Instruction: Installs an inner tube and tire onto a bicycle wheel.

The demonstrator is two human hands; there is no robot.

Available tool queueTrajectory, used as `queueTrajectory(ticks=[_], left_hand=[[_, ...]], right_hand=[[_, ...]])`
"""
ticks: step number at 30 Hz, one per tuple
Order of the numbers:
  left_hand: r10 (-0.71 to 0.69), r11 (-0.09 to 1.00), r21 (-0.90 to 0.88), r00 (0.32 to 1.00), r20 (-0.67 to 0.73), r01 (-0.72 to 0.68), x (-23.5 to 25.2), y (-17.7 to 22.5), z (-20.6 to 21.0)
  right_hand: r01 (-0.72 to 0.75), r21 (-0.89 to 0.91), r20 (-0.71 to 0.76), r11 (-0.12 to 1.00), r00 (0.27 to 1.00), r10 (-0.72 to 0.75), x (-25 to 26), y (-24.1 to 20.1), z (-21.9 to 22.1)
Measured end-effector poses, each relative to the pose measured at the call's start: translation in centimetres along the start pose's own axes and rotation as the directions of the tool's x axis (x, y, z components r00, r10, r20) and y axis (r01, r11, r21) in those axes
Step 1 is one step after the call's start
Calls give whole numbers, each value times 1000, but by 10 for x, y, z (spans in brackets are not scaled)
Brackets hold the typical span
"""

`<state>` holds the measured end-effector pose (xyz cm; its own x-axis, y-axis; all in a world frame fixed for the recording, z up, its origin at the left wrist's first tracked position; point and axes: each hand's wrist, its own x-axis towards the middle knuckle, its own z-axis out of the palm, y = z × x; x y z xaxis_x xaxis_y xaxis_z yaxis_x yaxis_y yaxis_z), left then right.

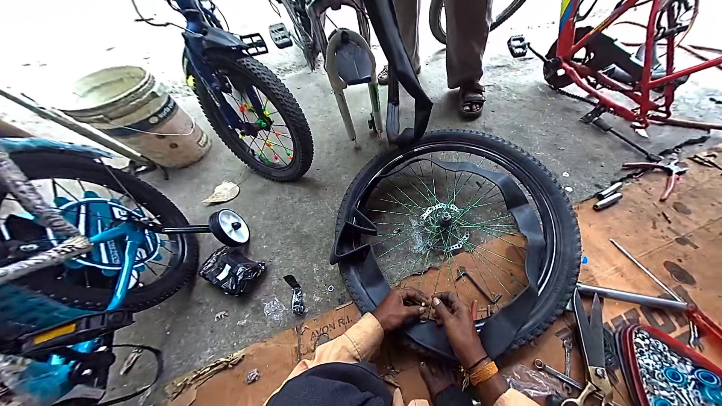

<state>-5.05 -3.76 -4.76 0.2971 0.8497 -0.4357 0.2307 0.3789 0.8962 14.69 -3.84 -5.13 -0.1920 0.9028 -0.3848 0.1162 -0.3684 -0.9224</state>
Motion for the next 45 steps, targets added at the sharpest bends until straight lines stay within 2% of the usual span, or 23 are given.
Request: queueTrajectory(ticks=[5,11,15,24,30,35,41,45], left_hand=[[-121,992,15,987,-106,123,1,7,6],[-62,998,-6,998,31,62,0,6,-5],[-113,993,-41,991,-68,110,-1,8,1],[-135,990,-59,987,-83,130,1,9,3],[-105,994,15,993,-55,106,3,4,3],[-119,982,139,990,-76,129,1,11,3],[-115,978,168,991,-74,126,2,11,6],[-115,973,194,991,-71,127,1,12,5]], right_hand=[[-3,-3,-1,1000,1000,3,1,-1,2],[1,4,1,1000,1000,-1,1,0,2],[2,-16,0,1000,1000,-2,1,0,2],[-34,-203,109,979,992,57,2,-4,4],[-215,-207,30,954,974,226,13,-17,10],[-155,-105,153,982,973,170,12,-12,0],[-180,-217,70,959,978,199,16,-12,6],[-150,-106,196,983,966,169,14,-11,-5]])
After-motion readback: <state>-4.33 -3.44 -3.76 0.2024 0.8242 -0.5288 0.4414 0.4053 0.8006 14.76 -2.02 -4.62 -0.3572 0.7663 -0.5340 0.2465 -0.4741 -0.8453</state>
